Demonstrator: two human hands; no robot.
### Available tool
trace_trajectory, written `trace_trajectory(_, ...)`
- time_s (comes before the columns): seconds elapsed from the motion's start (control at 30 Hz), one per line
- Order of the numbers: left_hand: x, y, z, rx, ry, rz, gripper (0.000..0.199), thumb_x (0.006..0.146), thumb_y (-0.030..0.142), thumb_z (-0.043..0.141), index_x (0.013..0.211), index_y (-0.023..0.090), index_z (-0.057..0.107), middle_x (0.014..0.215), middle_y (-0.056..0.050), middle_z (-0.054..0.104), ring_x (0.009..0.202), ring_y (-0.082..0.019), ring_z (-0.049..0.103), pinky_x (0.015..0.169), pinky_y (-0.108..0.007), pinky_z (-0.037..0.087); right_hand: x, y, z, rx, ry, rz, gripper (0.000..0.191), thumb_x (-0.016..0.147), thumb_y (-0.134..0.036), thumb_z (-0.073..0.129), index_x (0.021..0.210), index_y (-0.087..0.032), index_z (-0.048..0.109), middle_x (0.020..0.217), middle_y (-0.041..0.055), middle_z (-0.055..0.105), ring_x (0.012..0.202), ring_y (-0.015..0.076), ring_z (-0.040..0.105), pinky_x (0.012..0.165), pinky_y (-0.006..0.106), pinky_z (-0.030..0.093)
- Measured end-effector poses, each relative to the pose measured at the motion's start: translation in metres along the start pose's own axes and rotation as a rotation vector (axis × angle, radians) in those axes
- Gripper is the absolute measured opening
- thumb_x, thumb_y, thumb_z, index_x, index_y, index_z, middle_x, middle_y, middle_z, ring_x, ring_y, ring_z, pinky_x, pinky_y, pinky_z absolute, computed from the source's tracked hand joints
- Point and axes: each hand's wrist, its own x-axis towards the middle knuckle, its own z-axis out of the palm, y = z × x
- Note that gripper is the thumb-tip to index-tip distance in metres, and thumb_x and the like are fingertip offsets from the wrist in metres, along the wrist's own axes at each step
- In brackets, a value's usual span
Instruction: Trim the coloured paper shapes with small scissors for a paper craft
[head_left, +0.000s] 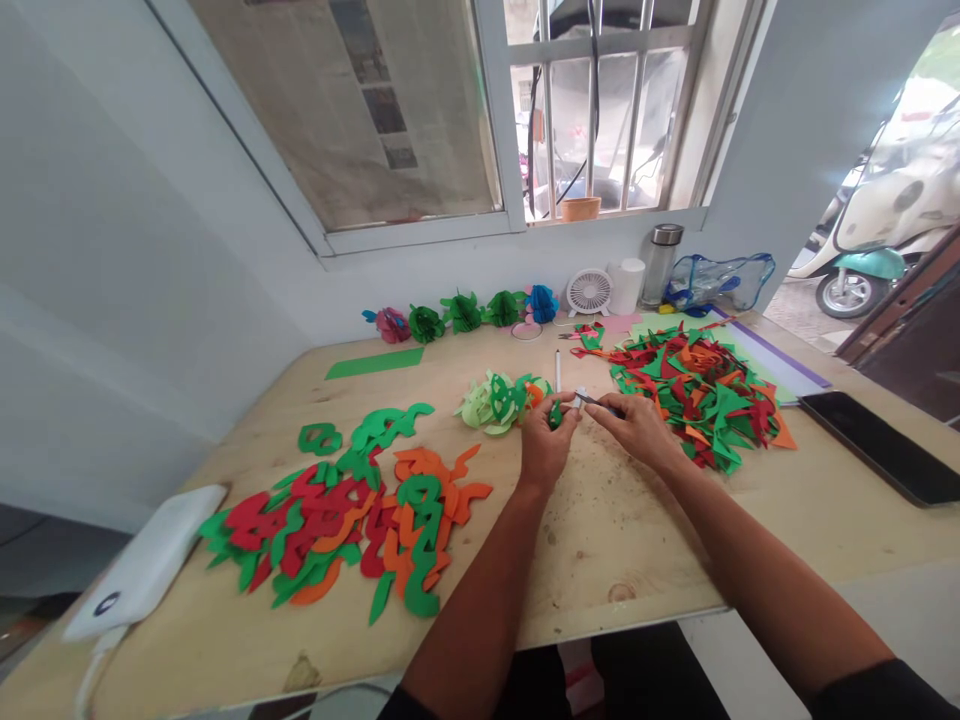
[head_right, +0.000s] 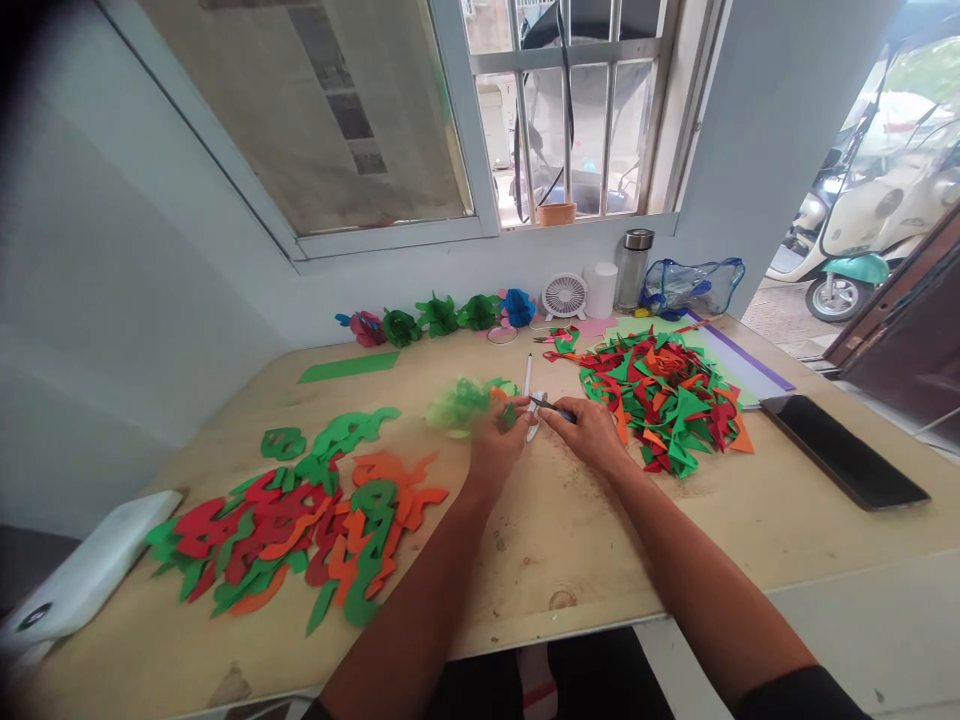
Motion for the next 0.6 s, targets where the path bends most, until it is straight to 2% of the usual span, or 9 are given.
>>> trace_trajectory(0.33,-0.0005,0.0023,-0.001,-0.002,-0.008,0.025,0.025,0.07,0.024,0.063,0.094,0.017,0.068,0.07,0.001,0.064,0.062,-0.01,0.057,0.061,-0.021,0.043,0.0003,0.0019,0.0003,-0.007,0.013,0.014,0.039,0.081,-0.048,0.048,0.059,-0.017,0.054,0.049,-0.0031,0.04,0.05,0.0095,0.037,0.048,0.023,0.025)
trace_trajectory(0.6,-0.0005,0.0068,-0.0021,-0.035,-0.009,-0.045,0.025,0.064,0.02,0.066,0.089,0.019,0.07,0.066,0.002,0.062,0.057,-0.009,0.052,0.054,-0.019,0.04,0.0005,0.0014,-0.0014,-0.019,0.055,0.023,0.043,0.081,-0.051,0.047,0.055,-0.017,0.052,0.049,-0.0025,0.041,0.049,0.0098,0.037,0.048,0.023,0.024)
